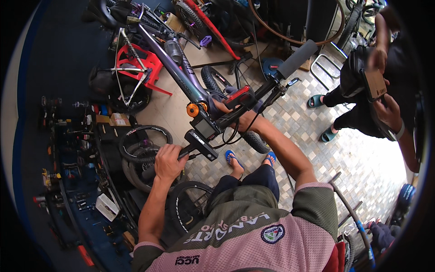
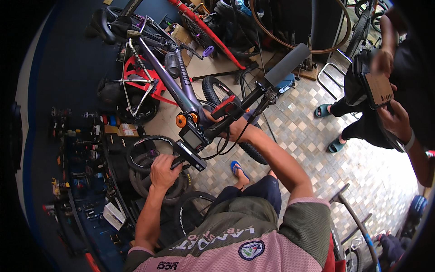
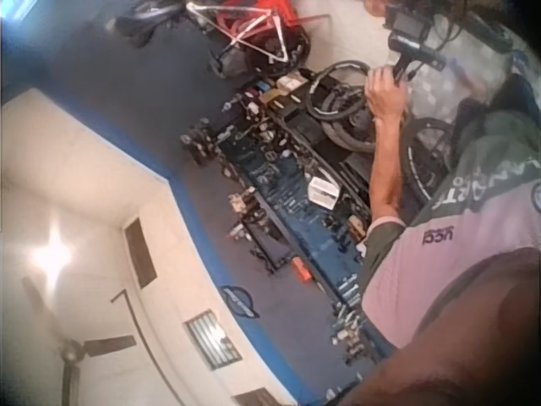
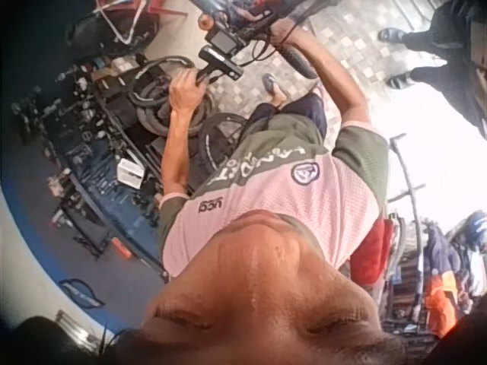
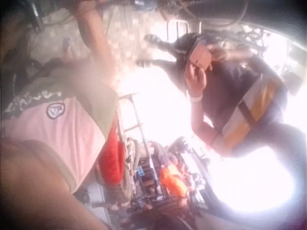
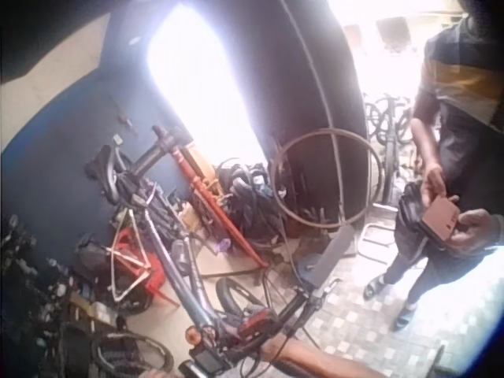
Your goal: The person uses a hex wrench to tighten the front wheel axle nuts on a mountain bike mounted on a repair stand. After securing the wheel, the person wipes the handlebars and stem area with a cloth.
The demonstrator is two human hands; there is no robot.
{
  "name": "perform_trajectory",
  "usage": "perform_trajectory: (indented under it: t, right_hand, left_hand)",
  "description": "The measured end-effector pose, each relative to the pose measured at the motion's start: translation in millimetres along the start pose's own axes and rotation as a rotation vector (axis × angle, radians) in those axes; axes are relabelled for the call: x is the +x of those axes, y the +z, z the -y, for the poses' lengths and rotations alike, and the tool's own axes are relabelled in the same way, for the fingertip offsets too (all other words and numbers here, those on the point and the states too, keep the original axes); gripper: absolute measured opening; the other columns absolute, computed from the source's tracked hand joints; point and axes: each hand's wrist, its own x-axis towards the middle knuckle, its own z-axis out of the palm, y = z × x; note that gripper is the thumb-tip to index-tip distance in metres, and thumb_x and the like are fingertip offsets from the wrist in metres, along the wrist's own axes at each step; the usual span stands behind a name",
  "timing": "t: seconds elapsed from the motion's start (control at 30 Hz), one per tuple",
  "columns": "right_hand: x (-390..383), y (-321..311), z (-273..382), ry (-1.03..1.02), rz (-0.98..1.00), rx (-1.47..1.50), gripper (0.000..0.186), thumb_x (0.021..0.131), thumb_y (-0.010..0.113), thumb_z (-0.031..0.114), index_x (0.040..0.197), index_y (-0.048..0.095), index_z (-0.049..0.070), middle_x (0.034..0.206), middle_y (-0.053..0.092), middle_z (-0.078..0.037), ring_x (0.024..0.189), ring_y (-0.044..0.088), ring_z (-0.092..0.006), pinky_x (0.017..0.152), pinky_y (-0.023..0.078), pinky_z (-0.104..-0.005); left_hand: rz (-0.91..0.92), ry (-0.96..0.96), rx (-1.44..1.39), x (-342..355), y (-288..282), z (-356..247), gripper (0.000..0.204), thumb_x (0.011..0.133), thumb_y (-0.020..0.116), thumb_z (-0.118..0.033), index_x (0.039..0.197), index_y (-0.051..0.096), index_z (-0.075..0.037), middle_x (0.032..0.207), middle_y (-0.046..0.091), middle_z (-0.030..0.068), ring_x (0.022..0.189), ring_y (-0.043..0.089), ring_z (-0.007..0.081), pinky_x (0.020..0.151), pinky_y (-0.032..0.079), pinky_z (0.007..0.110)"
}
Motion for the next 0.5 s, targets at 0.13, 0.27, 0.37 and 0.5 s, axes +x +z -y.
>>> perform_trajectory:
  t: [0.13,0.27,0.37,0.5]
  right_hand:
    - [33,1,-11,0.165,0.041,0.052,0.085,0.089,0.082,0.035,0.163,0.045,0.020,0.122,0.062,-0.017,0.105,0.065,-0.0340,0.092,0.052,-0.0442]
    - [17,23,-37,-0.011,-0.067,0.073,0.072,0.091,0.077,0.026,0.158,0.050,0.015,0.126,0.065,-0.016,0.107,0.066,-0.0326,0.093,0.052,-0.0419]
    - [-23,15,-53,-0.168,-0.200,0.111,0.045,0.092,0.070,0.013,0.136,0.068,0.009,0.116,0.069,-0.014,0.098,0.067,-0.0306,0.088,0.053,-0.0402]
    - [-35,-34,-57,0.490,-0.046,0.379,0.023,0.101,0.067,0.020,0.117,0.073,0.004,0.096,0.072,-0.007,0.094,0.066,-0.0165,0.084,0.054,-0.0374]
  left_hand:
    - [-0.016,0.026,-0.032,9,-4,0,0.023,0.074,0.083,-0.013,0.091,0.072,-0.003,0.087,0.068,0.0139,0.085,0.067,0.0377,0.077,0.054,0.047]
    - [0.025,-0.016,-0.006,2,-1,-3,0.024,0.073,0.083,-0.013,0.091,0.072,-0.003,0.088,0.068,0.0136,0.086,0.067,0.0373,0.077,0.054,0.047]
    - [0.031,0.001,0.007,2,-2,3,0.024,0.072,0.084,-0.013,0.091,0.072,-0.004,0.088,0.068,0.0130,0.086,0.067,0.0367,0.077,0.054,0.047]
    - [0.001,-0.024,0.000,0,-3,-4,0.023,0.072,0.083,-0.014,0.089,0.071,-0.004,0.087,0.068,0.0120,0.085,0.066,0.0360,0.076,0.054,0.047]
